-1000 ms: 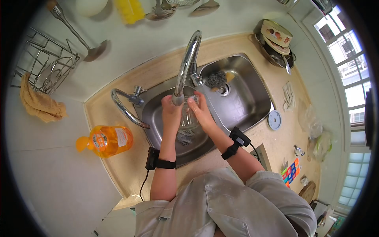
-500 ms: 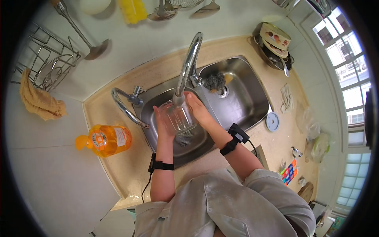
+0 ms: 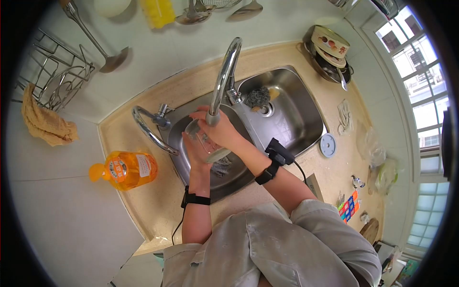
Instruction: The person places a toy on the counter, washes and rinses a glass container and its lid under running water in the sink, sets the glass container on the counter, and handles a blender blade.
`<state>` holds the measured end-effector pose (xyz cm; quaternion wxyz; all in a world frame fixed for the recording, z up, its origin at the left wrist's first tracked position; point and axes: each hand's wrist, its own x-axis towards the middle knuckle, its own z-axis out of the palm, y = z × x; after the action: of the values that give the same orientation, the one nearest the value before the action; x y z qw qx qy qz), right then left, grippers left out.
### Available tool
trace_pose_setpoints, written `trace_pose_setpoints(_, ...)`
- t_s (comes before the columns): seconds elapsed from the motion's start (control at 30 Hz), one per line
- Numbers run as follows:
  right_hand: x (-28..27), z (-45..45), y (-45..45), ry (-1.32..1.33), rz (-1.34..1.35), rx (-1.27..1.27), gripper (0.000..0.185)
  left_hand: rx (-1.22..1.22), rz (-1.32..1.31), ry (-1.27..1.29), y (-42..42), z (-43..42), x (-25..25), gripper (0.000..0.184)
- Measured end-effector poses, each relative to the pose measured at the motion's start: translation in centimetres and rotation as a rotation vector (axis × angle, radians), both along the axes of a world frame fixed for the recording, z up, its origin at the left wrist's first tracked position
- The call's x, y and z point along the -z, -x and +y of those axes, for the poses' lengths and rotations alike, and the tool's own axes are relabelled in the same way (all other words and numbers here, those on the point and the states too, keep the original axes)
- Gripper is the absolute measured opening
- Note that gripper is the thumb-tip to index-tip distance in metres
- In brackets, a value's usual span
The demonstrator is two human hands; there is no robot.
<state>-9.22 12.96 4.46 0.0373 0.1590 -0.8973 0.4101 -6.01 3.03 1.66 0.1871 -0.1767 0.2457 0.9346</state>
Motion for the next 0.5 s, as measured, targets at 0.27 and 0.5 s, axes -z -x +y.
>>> trace_pose_setpoints(0.27,-0.6,-0.4,-1.4,-0.282,0.322,0.073,0.052,-0.033,0.070,0.044,0.3,-0.2,1.3,0.080)
trace_pose_setpoints(0.5,0.0,-0.1,-1.1,-0.232,0.193,0.229,0.058,0.054,0.263,-0.244,0.4,0.1,3.2,0.068)
